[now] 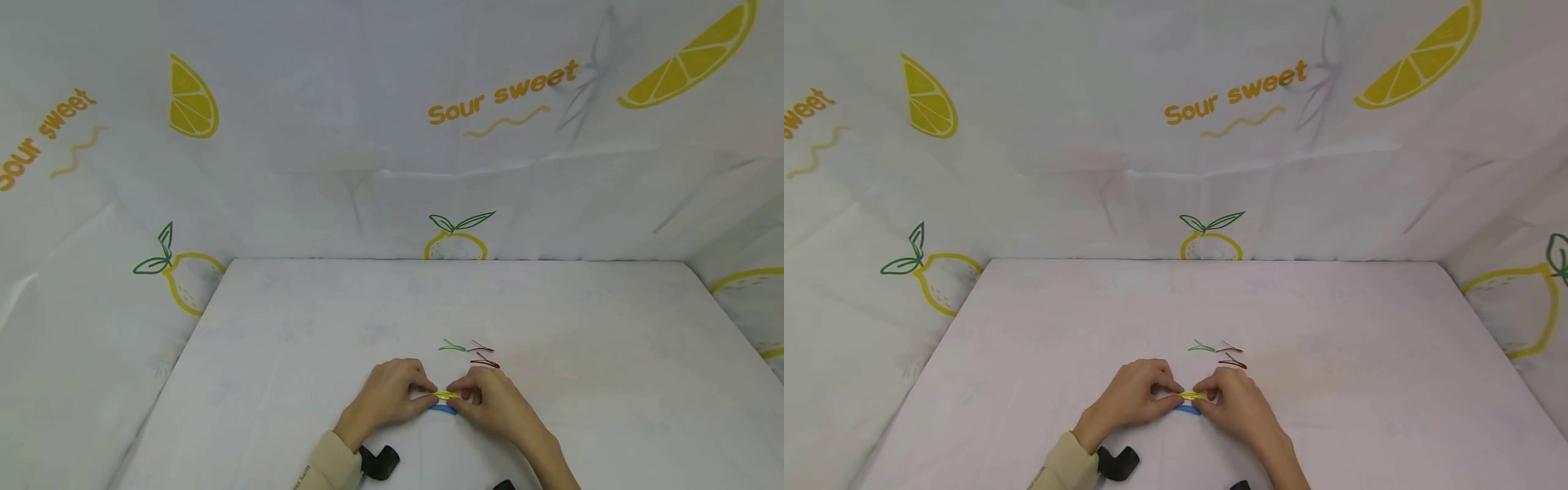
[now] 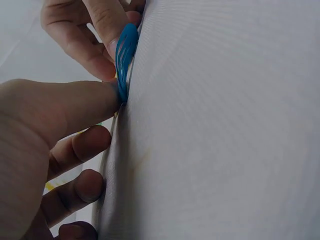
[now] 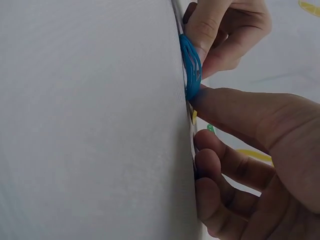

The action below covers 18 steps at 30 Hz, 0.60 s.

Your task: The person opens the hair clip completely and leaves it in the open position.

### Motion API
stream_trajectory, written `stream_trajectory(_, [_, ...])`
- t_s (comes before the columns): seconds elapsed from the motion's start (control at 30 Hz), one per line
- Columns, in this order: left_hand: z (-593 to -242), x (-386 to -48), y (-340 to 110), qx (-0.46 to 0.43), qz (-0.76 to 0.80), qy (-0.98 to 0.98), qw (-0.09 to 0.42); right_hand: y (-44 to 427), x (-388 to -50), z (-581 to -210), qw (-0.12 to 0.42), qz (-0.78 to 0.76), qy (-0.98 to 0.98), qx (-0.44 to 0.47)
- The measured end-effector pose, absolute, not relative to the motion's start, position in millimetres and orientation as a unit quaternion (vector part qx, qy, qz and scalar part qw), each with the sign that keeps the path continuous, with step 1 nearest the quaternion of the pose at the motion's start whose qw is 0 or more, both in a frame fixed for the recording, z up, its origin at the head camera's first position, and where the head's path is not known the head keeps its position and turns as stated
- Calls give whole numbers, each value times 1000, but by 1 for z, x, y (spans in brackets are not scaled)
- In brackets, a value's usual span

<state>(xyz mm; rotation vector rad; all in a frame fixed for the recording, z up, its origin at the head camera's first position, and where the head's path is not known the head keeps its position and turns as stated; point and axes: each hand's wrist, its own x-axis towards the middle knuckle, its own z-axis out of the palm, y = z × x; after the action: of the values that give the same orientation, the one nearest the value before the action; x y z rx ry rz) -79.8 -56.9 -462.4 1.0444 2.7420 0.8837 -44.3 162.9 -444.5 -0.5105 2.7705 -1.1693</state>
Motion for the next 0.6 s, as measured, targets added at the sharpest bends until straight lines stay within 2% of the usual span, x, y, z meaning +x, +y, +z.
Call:
stream_trajectory(0.33, [-464,-81,-56,345,289,892,33,162,-44,-444,45,-373,913,-160])
stream_trajectory(0.6, [-463,-82,-56,339,379,860,37,163,-45,-446,-4,-401,898,-181])
